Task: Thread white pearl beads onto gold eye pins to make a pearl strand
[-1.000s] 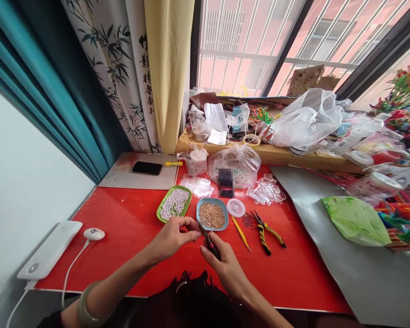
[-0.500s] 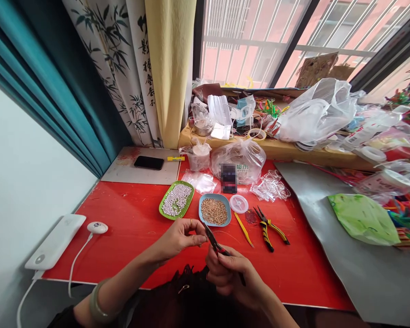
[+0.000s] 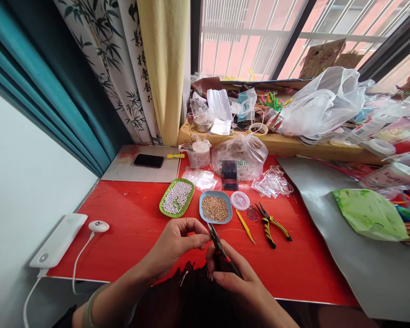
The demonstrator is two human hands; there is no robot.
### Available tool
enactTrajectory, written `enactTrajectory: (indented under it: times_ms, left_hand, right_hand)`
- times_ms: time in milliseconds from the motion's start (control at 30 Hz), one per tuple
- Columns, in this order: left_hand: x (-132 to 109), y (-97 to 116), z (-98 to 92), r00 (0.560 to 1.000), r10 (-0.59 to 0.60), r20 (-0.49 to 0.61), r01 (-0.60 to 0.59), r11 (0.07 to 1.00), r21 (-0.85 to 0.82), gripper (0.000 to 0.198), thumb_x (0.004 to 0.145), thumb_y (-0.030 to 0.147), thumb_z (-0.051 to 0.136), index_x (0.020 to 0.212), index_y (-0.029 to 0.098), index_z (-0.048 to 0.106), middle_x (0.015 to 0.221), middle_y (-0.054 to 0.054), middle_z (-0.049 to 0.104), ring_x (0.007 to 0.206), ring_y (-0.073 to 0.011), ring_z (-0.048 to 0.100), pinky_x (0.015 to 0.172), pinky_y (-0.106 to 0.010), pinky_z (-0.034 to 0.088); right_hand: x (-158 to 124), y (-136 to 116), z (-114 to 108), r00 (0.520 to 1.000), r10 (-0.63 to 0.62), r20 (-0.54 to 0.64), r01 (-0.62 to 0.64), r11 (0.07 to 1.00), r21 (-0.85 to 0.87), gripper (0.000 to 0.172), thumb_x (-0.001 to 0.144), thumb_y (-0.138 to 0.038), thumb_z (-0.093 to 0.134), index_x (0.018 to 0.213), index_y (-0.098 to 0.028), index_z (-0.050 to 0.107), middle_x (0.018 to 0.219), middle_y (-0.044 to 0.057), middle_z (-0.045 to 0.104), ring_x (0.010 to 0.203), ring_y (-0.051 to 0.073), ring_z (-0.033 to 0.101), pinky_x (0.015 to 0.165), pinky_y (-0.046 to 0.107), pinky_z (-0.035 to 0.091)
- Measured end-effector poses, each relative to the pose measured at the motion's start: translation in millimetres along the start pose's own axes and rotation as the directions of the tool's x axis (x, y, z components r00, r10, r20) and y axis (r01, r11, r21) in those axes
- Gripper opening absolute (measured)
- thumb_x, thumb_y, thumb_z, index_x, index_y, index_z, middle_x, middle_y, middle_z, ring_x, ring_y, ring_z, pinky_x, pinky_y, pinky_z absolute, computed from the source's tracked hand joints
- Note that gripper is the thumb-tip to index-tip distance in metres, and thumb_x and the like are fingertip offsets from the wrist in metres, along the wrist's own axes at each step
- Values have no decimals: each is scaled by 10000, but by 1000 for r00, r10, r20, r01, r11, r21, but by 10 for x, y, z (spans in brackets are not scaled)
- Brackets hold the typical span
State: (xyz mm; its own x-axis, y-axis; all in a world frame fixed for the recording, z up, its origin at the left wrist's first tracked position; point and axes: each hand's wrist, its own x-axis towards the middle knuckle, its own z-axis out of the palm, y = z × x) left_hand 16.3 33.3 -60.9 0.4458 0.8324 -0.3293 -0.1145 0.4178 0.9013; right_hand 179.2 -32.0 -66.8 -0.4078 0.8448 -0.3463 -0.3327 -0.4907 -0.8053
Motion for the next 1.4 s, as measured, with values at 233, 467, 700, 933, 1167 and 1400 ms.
enactTrajectory:
  times_ms: [233,467,700,933,1167,1400]
  left_hand:
    - [-30,57,66,999,4,-35,-2,999,42,102,672,219,722,635,161,646,632,17,629,609,-97,518,611,-222,410]
    - [-56,96,78,998,15,58,-16,1000,16,96,676,218,728,655,156,657,626,19,625,588,-93,510,595,-217,411]
    - [-46,102,90,997,62,54,-67,993,97,120,719,239,690,655,156,631,623,28,580,593,-93,491,590,-211,396]
    - [204,-111,-35,971,162,-178,-119,966,231,134,742,297,642,697,172,621,655,32,547,639,-112,481,653,-228,398]
    - [273,-223,-83,981,115,-157,-73,965,250,162,728,326,656,699,171,619,663,28,542,638,-120,477,661,-241,393]
    - [257,-209,-41,986,94,-139,-56,966,253,168,704,329,663,671,167,633,628,23,541,621,-128,481,636,-245,406]
  right_hand:
    - [-23,67,-48,988,-127,-90,98,956,-276,271,806,-442,583,770,-190,489,701,-26,385,642,117,328,562,252,247]
    - [-16,62,-38,995,-99,8,99,993,-62,351,773,-475,618,682,-180,450,563,-70,291,494,67,216,446,227,158]
    - [-47,-9,-91,997,-46,61,45,999,17,292,717,-392,674,894,-177,587,706,-11,512,639,110,466,594,231,362]
    - [-444,83,-716,997,76,13,-44,699,-713,426,702,-412,703,1089,-244,640,1032,45,653,955,239,590,854,366,440]
    - [-243,291,-2096,593,-367,-716,-564,445,-695,319,887,-330,533,1167,-176,531,1180,83,563,1012,217,572,858,442,465]
    - [59,268,-2909,300,-671,-679,-768,253,-589,323,880,-306,554,1168,-163,529,1198,83,551,1026,225,571,850,447,479]
